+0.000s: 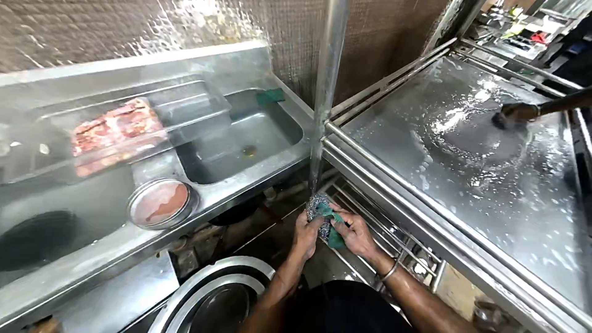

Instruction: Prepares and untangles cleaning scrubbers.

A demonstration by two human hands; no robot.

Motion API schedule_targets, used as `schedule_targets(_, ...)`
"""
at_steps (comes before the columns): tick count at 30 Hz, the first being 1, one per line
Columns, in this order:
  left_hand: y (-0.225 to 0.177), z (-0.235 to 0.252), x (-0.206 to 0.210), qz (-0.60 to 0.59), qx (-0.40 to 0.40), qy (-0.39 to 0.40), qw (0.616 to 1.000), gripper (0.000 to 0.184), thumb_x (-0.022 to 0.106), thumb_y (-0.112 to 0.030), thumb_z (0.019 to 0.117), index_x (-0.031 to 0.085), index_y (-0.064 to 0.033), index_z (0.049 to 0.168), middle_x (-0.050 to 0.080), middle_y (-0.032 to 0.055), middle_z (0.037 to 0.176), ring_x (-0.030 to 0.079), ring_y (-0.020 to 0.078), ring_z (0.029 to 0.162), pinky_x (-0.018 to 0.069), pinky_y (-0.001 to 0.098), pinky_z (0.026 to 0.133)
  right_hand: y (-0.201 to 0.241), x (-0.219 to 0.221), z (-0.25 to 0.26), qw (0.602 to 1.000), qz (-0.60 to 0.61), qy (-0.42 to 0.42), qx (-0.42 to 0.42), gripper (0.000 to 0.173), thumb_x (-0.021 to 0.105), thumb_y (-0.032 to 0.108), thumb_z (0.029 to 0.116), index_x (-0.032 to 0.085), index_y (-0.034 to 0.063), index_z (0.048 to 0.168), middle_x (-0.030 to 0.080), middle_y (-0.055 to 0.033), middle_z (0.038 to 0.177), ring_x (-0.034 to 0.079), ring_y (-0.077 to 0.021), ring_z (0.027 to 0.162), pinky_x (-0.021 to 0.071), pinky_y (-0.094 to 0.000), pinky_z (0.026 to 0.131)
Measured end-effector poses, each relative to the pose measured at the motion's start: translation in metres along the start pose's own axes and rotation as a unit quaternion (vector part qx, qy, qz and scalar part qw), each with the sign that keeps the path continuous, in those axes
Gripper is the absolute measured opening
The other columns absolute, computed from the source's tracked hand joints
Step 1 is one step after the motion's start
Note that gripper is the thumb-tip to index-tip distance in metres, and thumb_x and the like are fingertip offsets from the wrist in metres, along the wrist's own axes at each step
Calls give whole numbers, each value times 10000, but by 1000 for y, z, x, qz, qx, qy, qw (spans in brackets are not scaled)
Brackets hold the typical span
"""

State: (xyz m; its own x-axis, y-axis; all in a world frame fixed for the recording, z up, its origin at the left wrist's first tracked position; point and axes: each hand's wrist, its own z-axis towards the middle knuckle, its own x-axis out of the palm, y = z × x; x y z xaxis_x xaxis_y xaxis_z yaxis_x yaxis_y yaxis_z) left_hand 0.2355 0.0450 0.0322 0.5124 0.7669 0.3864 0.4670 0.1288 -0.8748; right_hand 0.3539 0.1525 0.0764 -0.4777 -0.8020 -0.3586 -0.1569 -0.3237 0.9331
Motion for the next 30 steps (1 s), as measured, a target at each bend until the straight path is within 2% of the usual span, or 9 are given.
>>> schedule_targets(2,4,5,-2,15,4,-20,1000,243,598,10,964,644,19,1203,716,159,1029,706,225,884,607,400,776,-2,6,-3,1000,13,-14,21,277,531,160,1026,757,34,1124,677,-58,1367,642,-124,1243,531,-364,1061)
schedule_targets(5,10,16,-9,6,-11,-55,998,282,577,-8,994,623,-2,1272,706,159,1094,704,233,931,606,424,810,-2,14,-7,991,63,-100,55,248,527,181,1034,735,47,1044,733,-55,866,696,-143,776,587,-375,739)
schedule_targets(8,8,30,-22,-54,-59,-121,989,262,544,-39,1024,574,-14,1283,680,169,1062,691,249,885,603,449,748,-1,7,-13,979,120,-157,52,265,493,176,1060,703,31,1129,748,-98,915,732,-200,837,621,-422,803)
schedule_targets(10,2,36,-34,-92,-85,-147,981,288,514,-56,1034,528,-50,1321,660,157,1081,681,255,905,597,471,751,-4,-1,-18,967,146,-200,52,280,478,191,1063,670,37,1197,743,-117,934,732,-220,822,627,-437,765)
schedule_targets(14,-10,39,-57,-148,-62,-167,973,337,504,-36,1000,519,-81,1333,665,153,1104,688,265,928,599,494,756,-11,-24,-32,961,115,-240,72,232,506,158,1060,683,35,1147,741,-113,886,729,-212,768,629,-420,716)
schedule_targets(19,-30,11,-46,-175,-31,-119,977,286,491,-39,952,554,-95,1224,681,116,1028,697,233,873,602,461,714,-30,-31,-45,958,94,-212,167,149,592,28,961,699,5,1062,733,-123,858,717,-217,738,618,-416,686)
schedule_targets(23,-26,-21,-18,-172,-7,-41,984,309,490,-28,905,582,-79,1196,707,117,1008,716,226,860,616,442,715,-19,-31,-52,971,59,-177,147,137,629,22,878,723,48,974,726,-80,815,699,-187,707,596,-409,658)
schedule_targets(26,-22,-44,6,-158,2,5,987,342,513,-40,847,592,-82,1177,722,98,983,725,203,845,625,422,704,-4,-43,-58,978,-4,-181,100,177,702,188,894,731,95,1042,724,-52,840,692,-172,716,590,-425,665)
schedule_targets(30,-13,-67,31,-140,-3,65,988,404,563,-91,791,605,-92,1193,731,106,1001,732,210,866,626,439,724,-2,-64,-67,989,-44,-121,79,580,829,491,818,683,156,1268,738,-54,1040,708,-178,915,600,-476,838)
